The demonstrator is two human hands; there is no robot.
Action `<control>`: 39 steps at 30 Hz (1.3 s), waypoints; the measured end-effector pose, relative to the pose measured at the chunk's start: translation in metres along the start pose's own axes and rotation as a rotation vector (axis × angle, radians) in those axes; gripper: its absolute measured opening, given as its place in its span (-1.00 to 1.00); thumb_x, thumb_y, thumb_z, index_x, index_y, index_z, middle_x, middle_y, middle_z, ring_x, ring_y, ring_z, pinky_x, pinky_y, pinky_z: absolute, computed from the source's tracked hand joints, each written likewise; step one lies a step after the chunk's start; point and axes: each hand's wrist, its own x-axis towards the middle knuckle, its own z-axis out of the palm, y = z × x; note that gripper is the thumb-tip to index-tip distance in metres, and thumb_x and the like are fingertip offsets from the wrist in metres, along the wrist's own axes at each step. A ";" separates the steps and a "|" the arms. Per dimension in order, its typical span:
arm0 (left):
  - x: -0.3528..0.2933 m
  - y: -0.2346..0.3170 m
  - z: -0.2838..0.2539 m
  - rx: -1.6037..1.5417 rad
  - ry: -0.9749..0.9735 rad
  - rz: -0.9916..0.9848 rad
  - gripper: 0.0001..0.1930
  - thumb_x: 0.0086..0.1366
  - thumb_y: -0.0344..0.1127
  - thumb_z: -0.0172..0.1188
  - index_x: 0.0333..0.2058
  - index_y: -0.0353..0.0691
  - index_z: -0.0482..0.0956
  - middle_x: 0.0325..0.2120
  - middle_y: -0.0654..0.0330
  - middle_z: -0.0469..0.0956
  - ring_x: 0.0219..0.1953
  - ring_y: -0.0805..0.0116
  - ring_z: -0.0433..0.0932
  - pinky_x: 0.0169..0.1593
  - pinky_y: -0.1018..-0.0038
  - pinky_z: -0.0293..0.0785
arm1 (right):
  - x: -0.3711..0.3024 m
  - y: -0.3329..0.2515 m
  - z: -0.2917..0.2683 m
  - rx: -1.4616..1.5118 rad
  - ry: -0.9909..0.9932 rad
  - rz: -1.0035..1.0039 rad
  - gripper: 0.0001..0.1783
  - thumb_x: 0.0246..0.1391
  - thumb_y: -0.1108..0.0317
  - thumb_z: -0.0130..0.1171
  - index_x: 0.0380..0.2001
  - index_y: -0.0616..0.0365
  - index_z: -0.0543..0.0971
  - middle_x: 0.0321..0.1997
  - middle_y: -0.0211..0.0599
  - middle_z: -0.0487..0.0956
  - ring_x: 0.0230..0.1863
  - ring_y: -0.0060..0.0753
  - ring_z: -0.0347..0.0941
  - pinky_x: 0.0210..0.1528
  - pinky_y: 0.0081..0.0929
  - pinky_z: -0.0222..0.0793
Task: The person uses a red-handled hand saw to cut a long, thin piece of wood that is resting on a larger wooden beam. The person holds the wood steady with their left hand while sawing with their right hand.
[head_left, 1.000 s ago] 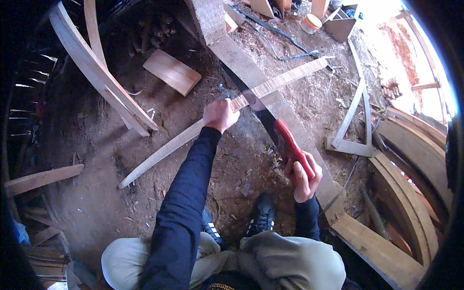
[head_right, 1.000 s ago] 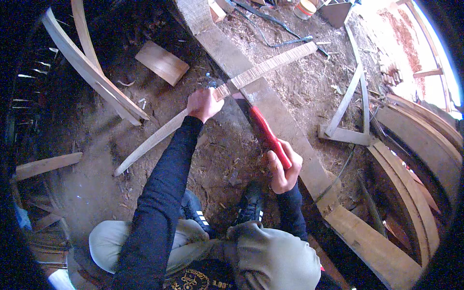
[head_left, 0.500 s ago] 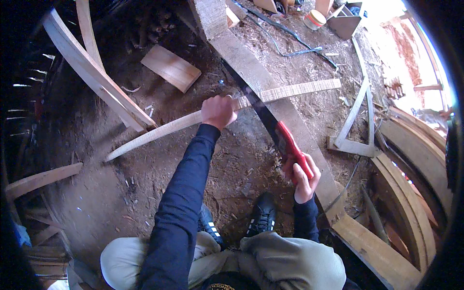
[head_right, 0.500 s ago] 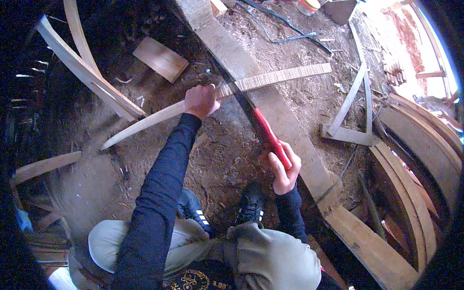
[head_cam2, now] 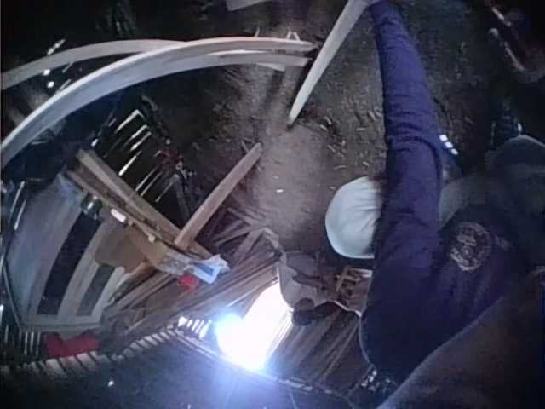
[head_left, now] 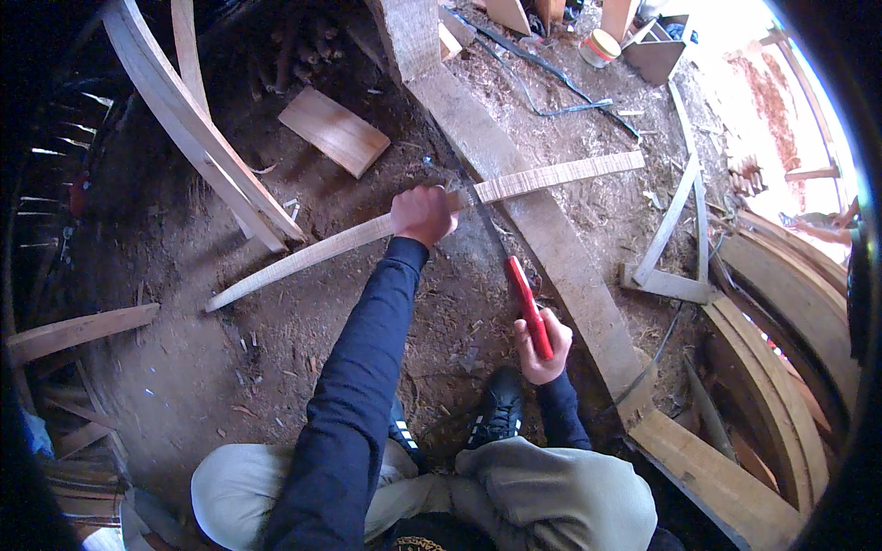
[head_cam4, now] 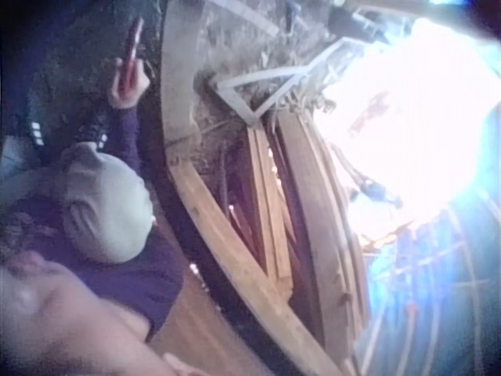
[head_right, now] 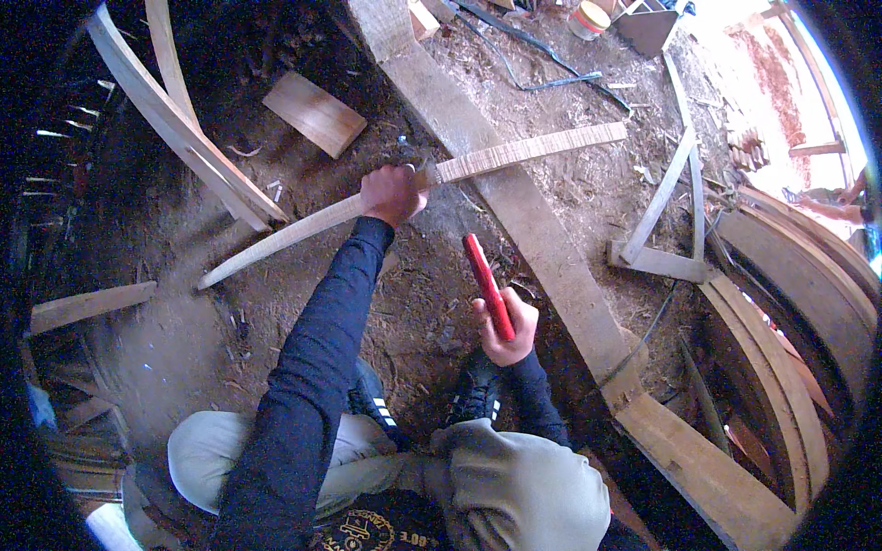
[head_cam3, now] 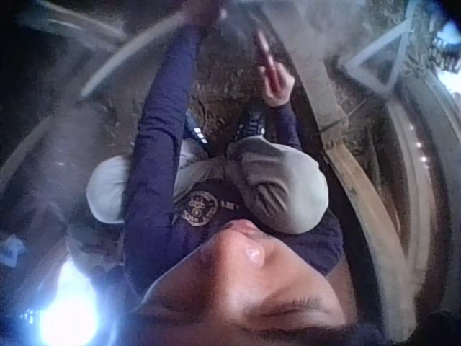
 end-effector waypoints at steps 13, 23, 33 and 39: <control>-0.001 0.003 0.001 0.019 0.037 -0.034 -0.69 -0.08 0.05 0.32 -0.50 -0.05 0.60 -0.58 0.07 0.60 -0.49 0.05 0.63 -0.37 0.17 0.57 | -0.015 0.016 0.024 -0.007 0.096 -0.008 -0.76 0.00 0.32 0.27 -0.62 0.15 0.47 -0.79 -0.32 0.31 -0.80 -0.42 0.23 -0.68 -0.48 0.15; -0.002 0.007 -0.010 -0.002 -0.035 -0.094 -0.77 -0.09 -0.04 0.33 -0.54 -0.03 0.63 -0.50 0.09 0.63 -0.39 0.11 0.65 -0.28 0.27 0.57 | -0.014 0.003 0.025 0.030 0.025 0.027 -0.82 0.03 0.35 0.22 -0.56 0.18 0.49 -0.79 -0.39 0.30 -0.76 -0.54 0.25 -0.65 -0.56 0.17; 0.005 0.002 -0.016 0.022 -0.105 -0.089 -0.78 -0.08 -0.07 0.29 -0.50 -0.04 0.66 -0.49 0.07 0.63 -0.36 0.10 0.65 -0.25 0.26 0.57 | 0.001 0.011 0.017 0.063 -0.085 0.012 -0.76 -0.01 0.31 0.28 -0.61 0.15 0.46 -0.79 -0.39 0.25 -0.77 -0.54 0.19 -0.65 -0.53 0.15; 0.002 0.009 -0.017 0.000 -0.067 -0.119 -0.80 -0.10 -0.11 0.28 -0.51 -0.06 0.66 -0.46 0.06 0.64 -0.35 0.08 0.65 -0.22 0.25 0.56 | 0.004 0.001 0.012 0.023 -0.214 -0.024 -0.73 -0.04 0.31 0.31 -0.63 0.12 0.42 -0.77 -0.34 0.33 -0.77 -0.42 0.28 -0.64 -0.51 0.22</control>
